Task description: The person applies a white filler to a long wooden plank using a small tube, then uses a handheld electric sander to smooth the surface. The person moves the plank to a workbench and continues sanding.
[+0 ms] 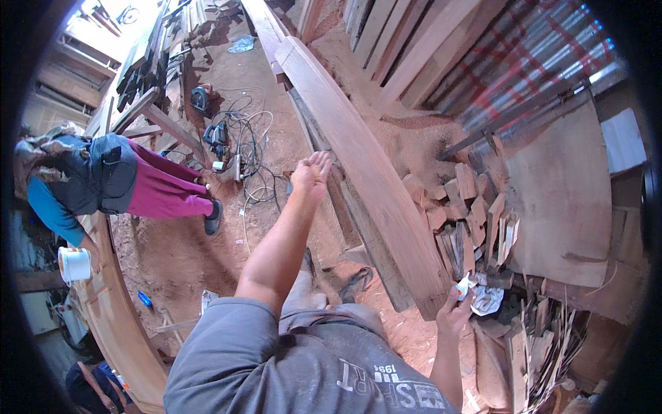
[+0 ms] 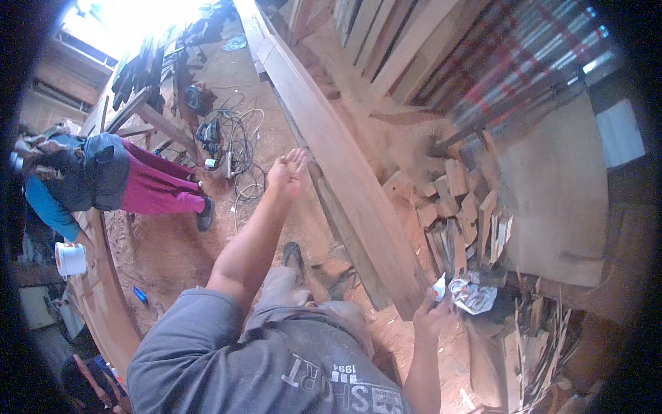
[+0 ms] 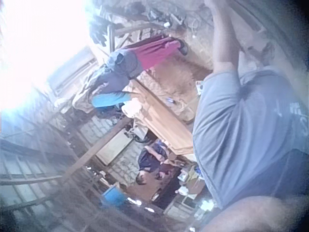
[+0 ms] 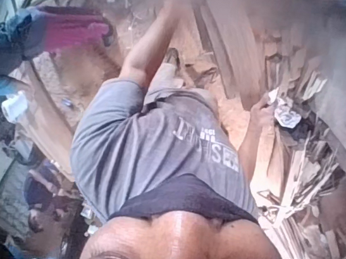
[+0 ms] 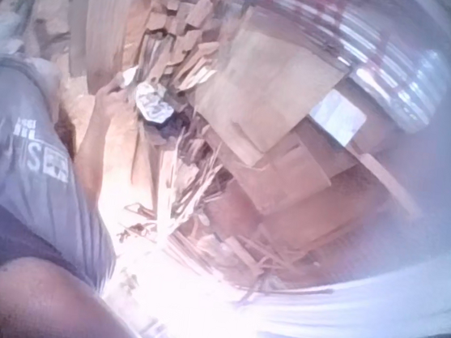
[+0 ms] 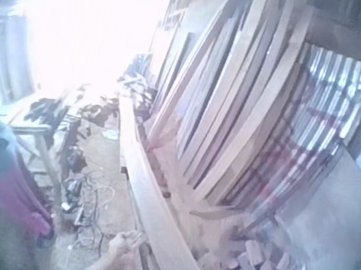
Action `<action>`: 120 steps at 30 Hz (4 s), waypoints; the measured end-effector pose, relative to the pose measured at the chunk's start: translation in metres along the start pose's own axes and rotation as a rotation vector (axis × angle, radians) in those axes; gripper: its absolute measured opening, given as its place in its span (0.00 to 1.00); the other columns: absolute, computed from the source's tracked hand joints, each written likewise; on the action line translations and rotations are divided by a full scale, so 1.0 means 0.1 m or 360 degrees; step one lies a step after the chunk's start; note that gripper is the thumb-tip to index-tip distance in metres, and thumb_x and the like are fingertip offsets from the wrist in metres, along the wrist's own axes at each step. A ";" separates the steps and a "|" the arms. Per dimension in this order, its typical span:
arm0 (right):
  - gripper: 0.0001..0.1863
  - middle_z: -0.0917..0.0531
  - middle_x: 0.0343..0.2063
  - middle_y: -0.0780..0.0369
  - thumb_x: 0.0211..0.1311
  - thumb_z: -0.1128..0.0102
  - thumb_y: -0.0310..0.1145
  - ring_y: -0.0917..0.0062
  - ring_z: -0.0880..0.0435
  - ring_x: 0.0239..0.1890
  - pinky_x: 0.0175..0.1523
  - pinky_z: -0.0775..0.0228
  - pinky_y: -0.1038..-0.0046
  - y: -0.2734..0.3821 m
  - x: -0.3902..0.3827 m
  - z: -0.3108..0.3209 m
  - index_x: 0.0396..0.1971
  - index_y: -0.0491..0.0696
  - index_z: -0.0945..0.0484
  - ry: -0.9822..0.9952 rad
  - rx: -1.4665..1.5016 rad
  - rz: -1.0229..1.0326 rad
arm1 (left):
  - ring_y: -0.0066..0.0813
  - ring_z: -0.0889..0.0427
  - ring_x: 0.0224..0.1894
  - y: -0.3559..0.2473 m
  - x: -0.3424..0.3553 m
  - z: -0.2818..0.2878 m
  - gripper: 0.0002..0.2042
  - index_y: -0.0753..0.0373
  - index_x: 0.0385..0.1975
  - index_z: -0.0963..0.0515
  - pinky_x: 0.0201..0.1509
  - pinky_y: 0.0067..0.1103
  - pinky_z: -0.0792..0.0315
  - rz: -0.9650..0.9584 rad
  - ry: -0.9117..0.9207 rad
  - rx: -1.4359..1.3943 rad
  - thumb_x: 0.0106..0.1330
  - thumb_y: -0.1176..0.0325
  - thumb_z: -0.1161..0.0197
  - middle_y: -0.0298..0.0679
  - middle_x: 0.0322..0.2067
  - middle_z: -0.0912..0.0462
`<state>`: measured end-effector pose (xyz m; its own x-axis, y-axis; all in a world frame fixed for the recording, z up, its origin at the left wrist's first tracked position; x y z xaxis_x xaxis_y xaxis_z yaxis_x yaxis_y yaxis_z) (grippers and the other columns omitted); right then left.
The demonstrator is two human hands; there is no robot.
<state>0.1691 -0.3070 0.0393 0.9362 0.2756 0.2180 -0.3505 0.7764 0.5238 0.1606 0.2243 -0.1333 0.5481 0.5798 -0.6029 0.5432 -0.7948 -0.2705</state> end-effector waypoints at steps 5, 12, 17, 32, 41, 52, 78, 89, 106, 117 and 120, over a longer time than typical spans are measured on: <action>0.22 0.13 0.45 0.44 0.79 0.36 0.37 0.52 0.09 0.42 0.45 0.16 0.58 -0.03 -0.25 -0.24 0.61 0.37 0.25 -0.0180 0.0008 0.0199 | 0.53 0.22 0.71 -0.43 -0.41 0.29 0.21 0.74 0.64 0.28 0.76 0.44 0.24 -0.0062 -0.0070 -0.0129 0.84 0.67 0.62 0.57 0.69 0.23; 0.19 0.12 0.42 0.50 0.73 0.30 0.29 0.56 0.09 0.42 0.45 0.17 0.59 0.01 -0.41 -0.35 0.57 0.39 0.24 -0.0272 0.0155 0.0349 | 0.51 0.19 0.69 -0.51 -0.87 0.51 0.18 0.76 0.62 0.24 0.76 0.41 0.23 0.0035 -0.0017 -0.0132 0.81 0.75 0.56 0.56 0.63 0.17; 0.20 0.11 0.43 0.52 0.69 0.27 0.30 0.55 0.10 0.41 0.46 0.18 0.59 0.13 -0.40 -0.30 0.56 0.42 0.22 -0.0315 0.0063 0.0271 | 0.51 0.20 0.70 -0.30 -1.13 0.38 0.18 0.77 0.63 0.25 0.78 0.40 0.24 0.0140 0.0038 -0.0137 0.83 0.73 0.55 0.57 0.64 0.18; 0.20 0.11 0.47 0.54 0.72 0.29 0.29 0.60 0.10 0.45 0.51 0.19 0.62 0.58 -0.13 -0.62 0.59 0.43 0.22 -0.0260 0.0221 0.0420 | 0.45 0.18 0.67 0.27 -1.91 -0.10 0.22 0.74 0.68 0.28 0.76 0.37 0.23 0.0066 0.0062 0.0255 0.86 0.63 0.56 0.50 0.65 0.18; 0.17 0.11 0.48 0.50 0.83 0.43 0.35 0.69 0.12 0.49 0.55 0.21 0.67 0.62 -0.02 -0.40 0.57 0.34 0.26 0.0024 0.0989 -0.0231 | 0.48 0.18 0.64 1.08 -2.52 -0.49 0.24 0.76 0.62 0.26 0.73 0.41 0.25 0.0487 0.0411 0.0715 0.85 0.58 0.52 0.56 0.60 0.18; 0.16 0.12 0.45 0.54 0.87 0.49 0.37 0.74 0.13 0.46 0.56 0.21 0.69 0.33 -0.08 -0.29 0.54 0.37 0.26 -0.0141 0.1288 -0.0473 | 0.46 0.09 0.49 1.71 -2.39 -1.17 0.22 0.80 0.47 0.15 0.59 0.35 0.16 0.1259 0.1447 0.1788 0.84 0.62 0.48 0.56 0.45 0.09; 0.20 0.18 0.47 0.63 0.86 0.45 0.42 0.76 0.22 0.49 0.57 0.28 0.71 -0.22 -0.30 -0.28 0.60 0.39 0.26 -0.0582 0.1229 -0.0733 | 0.31 0.14 0.60 1.91 -2.23 -1.17 0.17 0.66 0.54 0.11 0.66 0.30 0.23 0.0173 0.2873 0.2064 0.83 0.63 0.44 0.40 0.54 0.09; 0.16 0.16 0.43 0.66 0.83 0.38 0.41 0.80 0.20 0.43 0.53 0.27 0.74 -0.27 0.29 -0.35 0.54 0.43 0.19 0.0091 0.1764 -0.0577 | 0.54 0.19 0.66 1.24 -2.84 -1.02 0.12 0.64 0.49 0.13 0.72 0.43 0.27 -0.1485 0.1993 0.2227 0.69 0.69 0.28 0.49 0.57 0.13; 0.14 0.14 0.58 0.51 0.85 0.49 0.37 0.61 0.28 0.72 0.78 0.41 0.55 0.21 0.49 -0.53 0.57 0.43 0.31 0.0965 0.1472 0.0430 | 0.64 0.48 0.80 1.68 -3.31 0.48 0.37 0.52 0.77 0.31 0.81 0.53 0.50 -0.1653 0.0916 0.2942 0.70 0.47 0.29 0.58 0.79 0.46; 0.18 0.13 0.58 0.53 0.85 0.50 0.40 0.60 0.28 0.74 0.77 0.38 0.53 0.25 0.67 -0.57 0.59 0.40 0.29 0.0935 0.1283 0.0648 | 0.64 0.53 0.82 1.80 -3.33 0.32 0.32 0.40 0.75 0.26 0.82 0.55 0.55 -0.1681 0.0827 0.2952 0.72 0.41 0.33 0.57 0.80 0.50; 0.20 0.13 0.58 0.54 0.85 0.50 0.40 0.60 0.28 0.74 0.77 0.38 0.53 0.25 0.67 -0.59 0.62 0.40 0.30 0.0933 0.1333 0.0586 | 0.64 0.53 0.82 1.79 -3.32 0.30 0.31 0.38 0.74 0.24 0.82 0.55 0.55 -0.1785 0.0916 0.3047 0.72 0.39 0.33 0.57 0.80 0.50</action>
<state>0.2245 -0.2360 0.0184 0.5586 0.8127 0.1660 -0.3097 0.0187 0.9506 0.0565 -0.1158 -0.0036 0.8139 0.4593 0.3557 -0.1788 0.7806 -0.5989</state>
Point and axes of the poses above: each hand's wrist, its own x-axis towards the middle knuckle, its own z-axis out of the back of the hand, y = z × x, the point moved 4 cm from there along x, towards the middle knuckle
